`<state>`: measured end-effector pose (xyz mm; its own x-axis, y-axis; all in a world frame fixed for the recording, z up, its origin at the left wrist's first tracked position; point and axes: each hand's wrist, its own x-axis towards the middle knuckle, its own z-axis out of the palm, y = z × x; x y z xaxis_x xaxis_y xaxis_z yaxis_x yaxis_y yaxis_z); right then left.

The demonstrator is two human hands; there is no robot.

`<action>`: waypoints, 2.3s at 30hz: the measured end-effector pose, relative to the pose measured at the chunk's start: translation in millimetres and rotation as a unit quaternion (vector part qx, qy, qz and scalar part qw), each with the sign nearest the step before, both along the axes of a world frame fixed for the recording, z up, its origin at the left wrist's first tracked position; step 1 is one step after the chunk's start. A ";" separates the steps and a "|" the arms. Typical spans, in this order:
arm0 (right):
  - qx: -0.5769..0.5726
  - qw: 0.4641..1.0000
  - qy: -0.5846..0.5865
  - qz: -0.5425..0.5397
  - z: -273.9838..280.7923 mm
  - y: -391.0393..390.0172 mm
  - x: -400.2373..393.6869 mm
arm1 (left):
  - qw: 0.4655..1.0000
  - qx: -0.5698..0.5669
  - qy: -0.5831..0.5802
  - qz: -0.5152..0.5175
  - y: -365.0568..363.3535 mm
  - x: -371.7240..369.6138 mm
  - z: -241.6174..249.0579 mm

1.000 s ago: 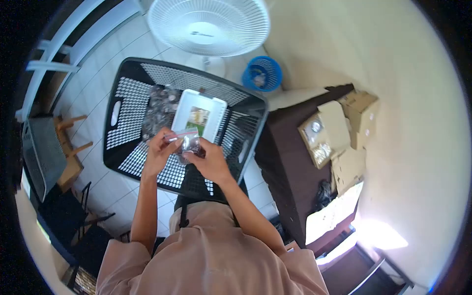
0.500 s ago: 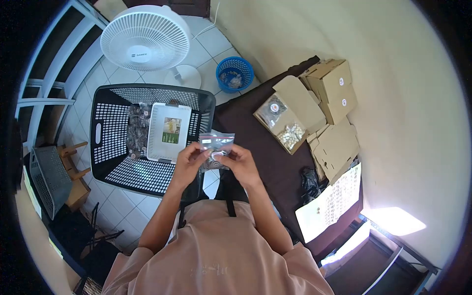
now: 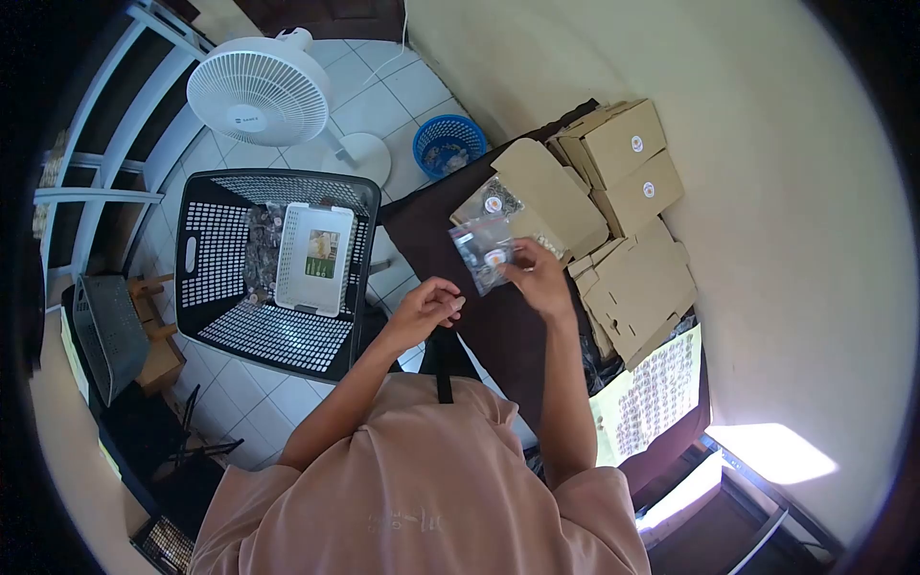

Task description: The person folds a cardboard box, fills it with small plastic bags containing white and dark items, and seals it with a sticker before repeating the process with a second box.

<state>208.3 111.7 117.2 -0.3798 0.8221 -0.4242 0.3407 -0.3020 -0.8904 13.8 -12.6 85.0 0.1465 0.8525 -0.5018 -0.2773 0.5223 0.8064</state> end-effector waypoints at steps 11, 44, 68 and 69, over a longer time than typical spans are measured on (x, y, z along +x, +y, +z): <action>0.100 0.981 -0.130 0.103 -70.0 70.0 14.0 | 0.995 -0.052 0.085 0.006 -36.0 -40.0 -20.3; -0.008 0.990 -0.113 -0.084 -66.6 57.8 8.9 | 0.740 0.262 0.605 -0.132 135.5 28.5 -16.2; 0.235 0.916 -0.324 0.039 -66.5 40.8 2.5 | 0.730 0.345 0.567 -0.163 96.2 3.2 -31.8; 0.250 0.912 -0.324 0.041 -66.4 40.7 3.1 | 0.728 0.352 0.566 -0.158 95.5 2.8 -31.9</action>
